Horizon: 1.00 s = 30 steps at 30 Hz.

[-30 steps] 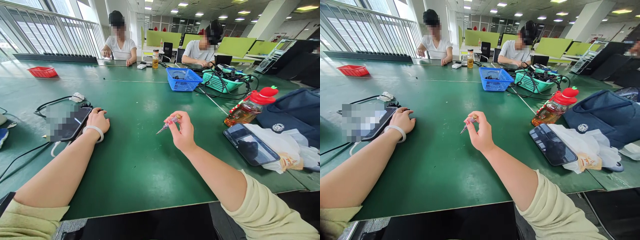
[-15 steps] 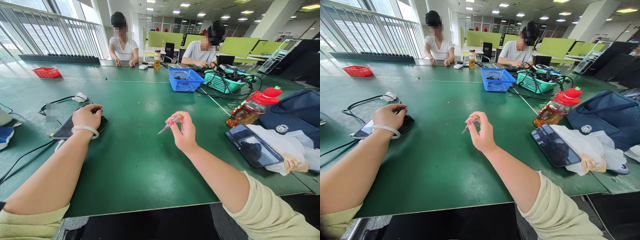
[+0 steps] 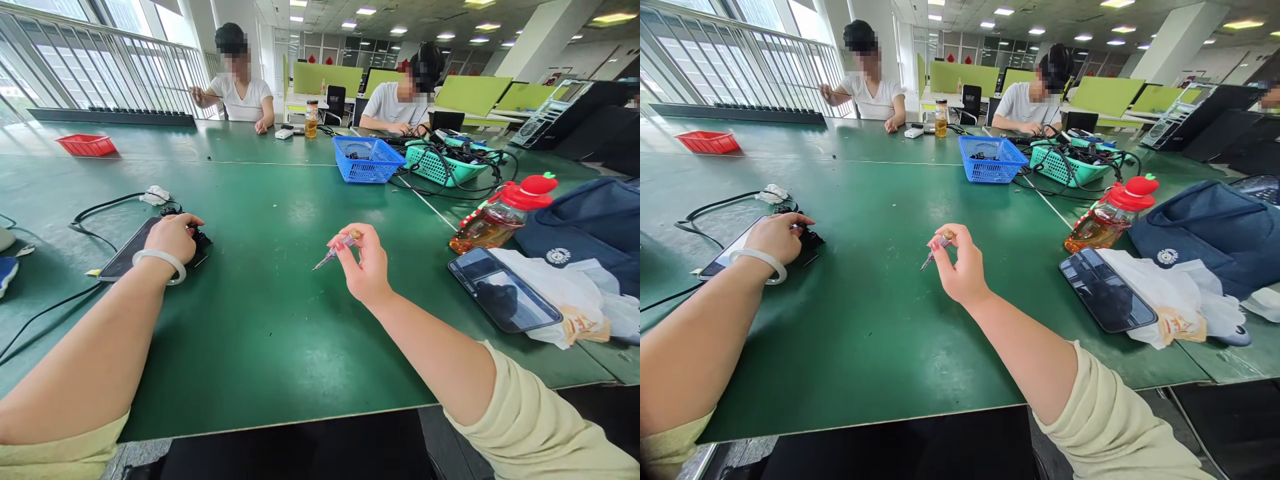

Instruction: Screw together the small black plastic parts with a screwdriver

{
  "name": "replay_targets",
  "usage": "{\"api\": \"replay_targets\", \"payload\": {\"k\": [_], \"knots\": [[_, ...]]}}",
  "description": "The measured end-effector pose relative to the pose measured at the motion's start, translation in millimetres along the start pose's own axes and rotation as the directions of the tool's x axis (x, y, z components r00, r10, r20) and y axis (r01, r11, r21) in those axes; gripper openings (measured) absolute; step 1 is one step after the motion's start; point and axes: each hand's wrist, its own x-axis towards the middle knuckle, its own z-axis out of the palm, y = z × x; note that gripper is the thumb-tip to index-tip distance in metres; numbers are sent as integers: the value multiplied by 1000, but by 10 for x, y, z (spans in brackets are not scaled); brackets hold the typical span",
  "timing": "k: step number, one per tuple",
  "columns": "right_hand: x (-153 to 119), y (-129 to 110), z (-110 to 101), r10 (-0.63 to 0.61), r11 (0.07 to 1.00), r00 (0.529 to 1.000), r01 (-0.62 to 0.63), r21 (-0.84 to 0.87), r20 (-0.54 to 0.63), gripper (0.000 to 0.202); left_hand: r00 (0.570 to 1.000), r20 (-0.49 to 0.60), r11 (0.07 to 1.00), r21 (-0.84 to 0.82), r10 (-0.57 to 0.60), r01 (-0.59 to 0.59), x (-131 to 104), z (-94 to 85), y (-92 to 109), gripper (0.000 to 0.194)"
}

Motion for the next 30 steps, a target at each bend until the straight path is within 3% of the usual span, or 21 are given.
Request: {"api": "replay_targets", "payload": {"k": [11, 25, 30], "knots": [[0, -4, -2, 12, 1000, 1000, -12, -14, 7, 11, 985, 112, 974, 168, 132, -150, 38, 36, -74, 45], [11, -10, 5, 41, 999, 999, -41, -24, 16, 13, 980, 163, 965, 214, 115, -149, 80, 101, -83, 58], [17, -22, 10, 35, 999, 999, -34, -28, 19, 11, 978, 193, 968, 223, 75, -118, 135, 87, -91, 46]]}}
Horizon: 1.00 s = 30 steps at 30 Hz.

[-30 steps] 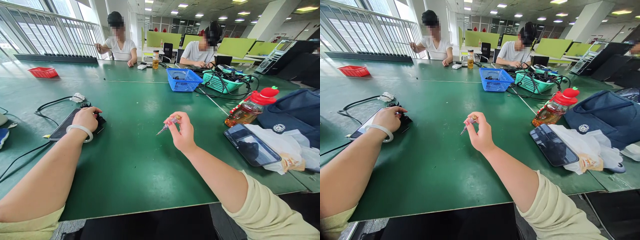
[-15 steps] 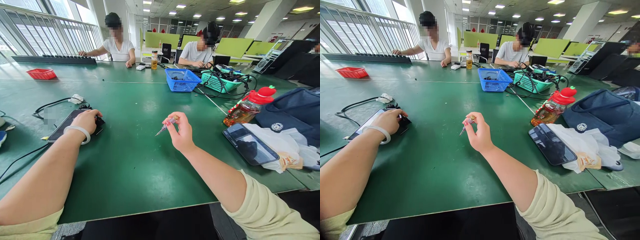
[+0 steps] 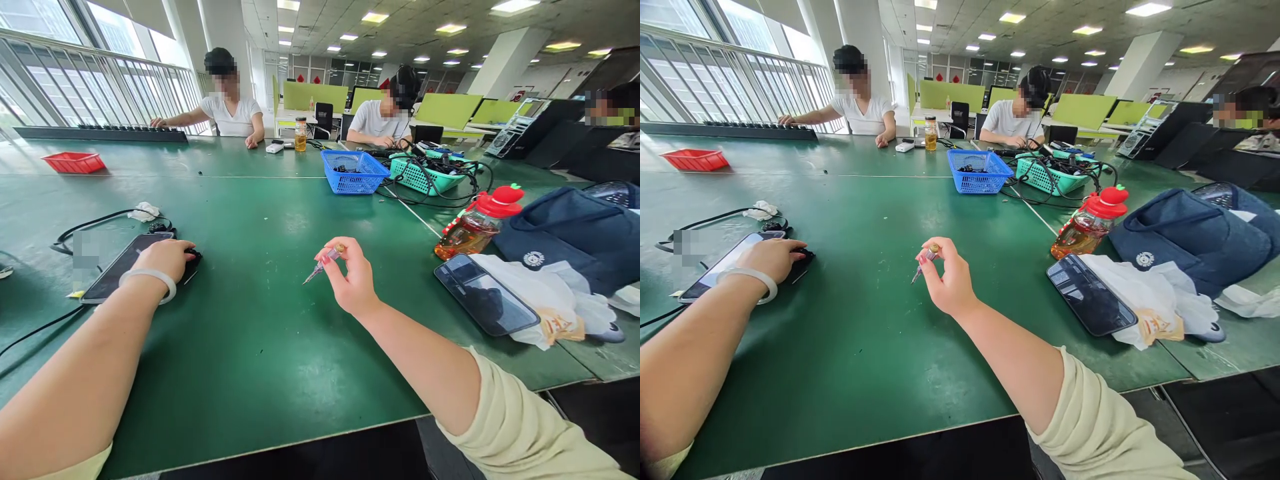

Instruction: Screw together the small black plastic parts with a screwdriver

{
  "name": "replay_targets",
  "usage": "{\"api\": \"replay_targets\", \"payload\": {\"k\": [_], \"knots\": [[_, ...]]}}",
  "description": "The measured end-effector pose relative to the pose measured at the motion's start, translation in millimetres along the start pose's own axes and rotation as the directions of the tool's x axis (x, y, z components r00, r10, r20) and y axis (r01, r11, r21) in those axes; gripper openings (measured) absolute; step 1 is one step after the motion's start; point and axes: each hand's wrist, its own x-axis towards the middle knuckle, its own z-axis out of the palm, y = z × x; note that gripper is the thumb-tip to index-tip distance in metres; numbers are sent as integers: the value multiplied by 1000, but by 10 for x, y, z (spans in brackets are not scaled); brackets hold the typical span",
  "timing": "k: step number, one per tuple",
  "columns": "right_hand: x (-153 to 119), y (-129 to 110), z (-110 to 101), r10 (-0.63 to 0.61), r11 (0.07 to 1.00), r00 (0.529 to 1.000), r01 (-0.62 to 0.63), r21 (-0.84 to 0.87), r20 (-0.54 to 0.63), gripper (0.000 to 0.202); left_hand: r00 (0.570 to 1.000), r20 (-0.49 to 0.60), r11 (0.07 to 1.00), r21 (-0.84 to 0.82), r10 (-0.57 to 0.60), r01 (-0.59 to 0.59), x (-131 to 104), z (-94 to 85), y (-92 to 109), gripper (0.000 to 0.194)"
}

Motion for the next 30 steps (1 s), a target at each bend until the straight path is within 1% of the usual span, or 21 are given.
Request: {"api": "replay_targets", "payload": {"k": [3, 4, 7, 8, 9, 11, 13, 15, 18, 20, 26, 30], "knots": [[-2, -11, -4, 9, 1000, 1000, -8, -8, 3, 10, 999, 29, 999, 11, -31, 31, -5, -45, 17, 43], [-3, -13, -5, 8, 1000, 1000, -8, -10, 0, 10, 999, 24, 999, 25, -35, 34, -21, -70, 34, 43], [1, -9, -5, -8, 1000, 1000, 8, -6, -14, 11, 998, -40, 995, 86, -49, 52, -110, -161, 107, 44], [3, -6, -4, -10, 1000, 1000, 10, -5, -14, 11, 997, -44, 992, 106, -60, 64, -145, -189, 134, 43], [5, -4, -2, -9, 1000, 1000, 9, -6, -11, 10, 997, -26, 990, 124, -72, 74, -177, -209, 159, 42], [7, -1, 0, 1, 1000, 1000, -1, -9, -2, 10, 993, 73, 986, 147, -88, 77, -222, -220, 198, 38], [6, -2, 1, 5, 1000, 1000, -5, -9, 1, 11, 981, 177, 985, 166, -74, 45, -240, -189, 222, 39], [3, -6, 2, 6, 1000, 1000, -6, -6, -2, 11, 975, 218, 984, 178, -46, 7, -240, -138, 234, 38], [3, -15, 3, 14, 1000, 1000, -14, -10, 2, 11, 979, 205, 981, 192, -9, -31, -241, -84, 237, 32], [5, -19, 3, 19, 1000, 1000, -19, -10, 9, 11, 981, 194, 980, 196, -11, -28, -249, -79, 232, 32], [3, -11, -3, 6, 1000, 1000, -6, -19, 9, 11, 975, 195, 978, 194, -110, 72, -253, -103, 192, 39], [0, -15, -7, 10, 1000, 1000, -10, -14, 12, 11, 971, 201, 978, 189, -131, 93, -222, -83, 170, 42]]}}
